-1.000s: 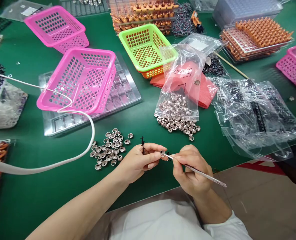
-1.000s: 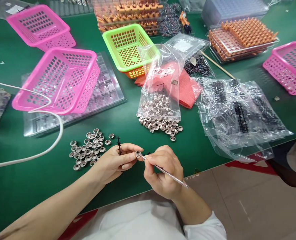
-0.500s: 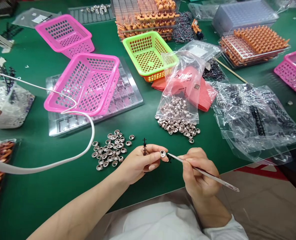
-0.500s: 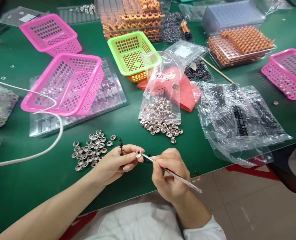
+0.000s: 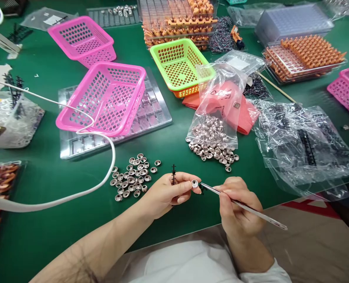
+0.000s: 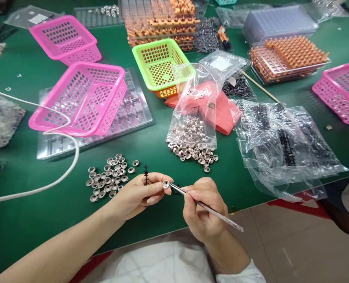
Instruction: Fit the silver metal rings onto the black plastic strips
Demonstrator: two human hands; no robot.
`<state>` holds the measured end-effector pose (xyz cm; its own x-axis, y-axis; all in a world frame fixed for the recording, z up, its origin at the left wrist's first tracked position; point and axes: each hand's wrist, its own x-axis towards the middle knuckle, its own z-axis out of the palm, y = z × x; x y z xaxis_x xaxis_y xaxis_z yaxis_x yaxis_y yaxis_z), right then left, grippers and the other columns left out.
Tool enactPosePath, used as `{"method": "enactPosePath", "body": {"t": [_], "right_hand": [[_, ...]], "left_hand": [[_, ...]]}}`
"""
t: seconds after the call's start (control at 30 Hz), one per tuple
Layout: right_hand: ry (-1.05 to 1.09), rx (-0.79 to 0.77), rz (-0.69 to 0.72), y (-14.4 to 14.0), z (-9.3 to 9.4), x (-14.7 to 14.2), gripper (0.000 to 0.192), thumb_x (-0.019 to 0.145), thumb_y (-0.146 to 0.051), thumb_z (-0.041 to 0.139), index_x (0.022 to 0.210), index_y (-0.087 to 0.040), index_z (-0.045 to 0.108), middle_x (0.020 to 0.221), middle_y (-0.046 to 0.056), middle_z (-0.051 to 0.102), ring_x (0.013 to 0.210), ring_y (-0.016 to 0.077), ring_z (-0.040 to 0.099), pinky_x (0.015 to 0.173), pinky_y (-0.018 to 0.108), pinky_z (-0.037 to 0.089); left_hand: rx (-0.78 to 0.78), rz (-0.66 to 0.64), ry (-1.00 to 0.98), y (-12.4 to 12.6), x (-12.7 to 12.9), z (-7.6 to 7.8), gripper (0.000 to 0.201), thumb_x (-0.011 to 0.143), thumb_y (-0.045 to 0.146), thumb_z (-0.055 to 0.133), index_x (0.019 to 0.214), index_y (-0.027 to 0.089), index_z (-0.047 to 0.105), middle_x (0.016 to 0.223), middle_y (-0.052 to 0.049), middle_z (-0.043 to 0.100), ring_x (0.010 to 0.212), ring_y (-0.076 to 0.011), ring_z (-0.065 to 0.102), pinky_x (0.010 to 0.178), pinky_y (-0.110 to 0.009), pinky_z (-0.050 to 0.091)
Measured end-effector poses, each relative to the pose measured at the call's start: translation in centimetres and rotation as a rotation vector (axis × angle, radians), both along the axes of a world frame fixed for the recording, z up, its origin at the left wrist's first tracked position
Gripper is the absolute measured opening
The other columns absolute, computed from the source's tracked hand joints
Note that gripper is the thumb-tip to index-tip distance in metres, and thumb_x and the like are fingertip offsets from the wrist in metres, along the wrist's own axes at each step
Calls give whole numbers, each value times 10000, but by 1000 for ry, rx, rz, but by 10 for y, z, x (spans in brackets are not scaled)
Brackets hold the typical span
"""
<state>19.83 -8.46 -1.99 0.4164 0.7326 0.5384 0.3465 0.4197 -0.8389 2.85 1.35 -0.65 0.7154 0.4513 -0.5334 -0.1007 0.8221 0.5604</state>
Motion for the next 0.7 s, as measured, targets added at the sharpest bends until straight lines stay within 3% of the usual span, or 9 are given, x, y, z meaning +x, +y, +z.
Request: {"method": "enactPosePath", "body": {"t": [0.2, 0.7], "right_hand": [[-38, -50, -23, -2, -2, 1, 241, 879, -97, 633, 1055, -259, 602, 855, 18, 735, 735, 194, 685, 637, 394, 540], [-6, 0, -28, 1, -3, -1, 244, 872, -79, 632, 1050, -244, 617, 842, 17, 730, 737, 196, 689, 644, 391, 532]], "left_hand": [[-8, 3, -8, 0, 0, -1, 224, 798, 290, 833, 962, 140, 806, 830, -107, 746, 495, -39, 426, 464, -221, 139], [15, 7, 1, 0, 1, 0, 260, 776, 307, 844, 959, 127, 800, 839, -121, 747, 497, -43, 415, 464, -228, 129]]}}
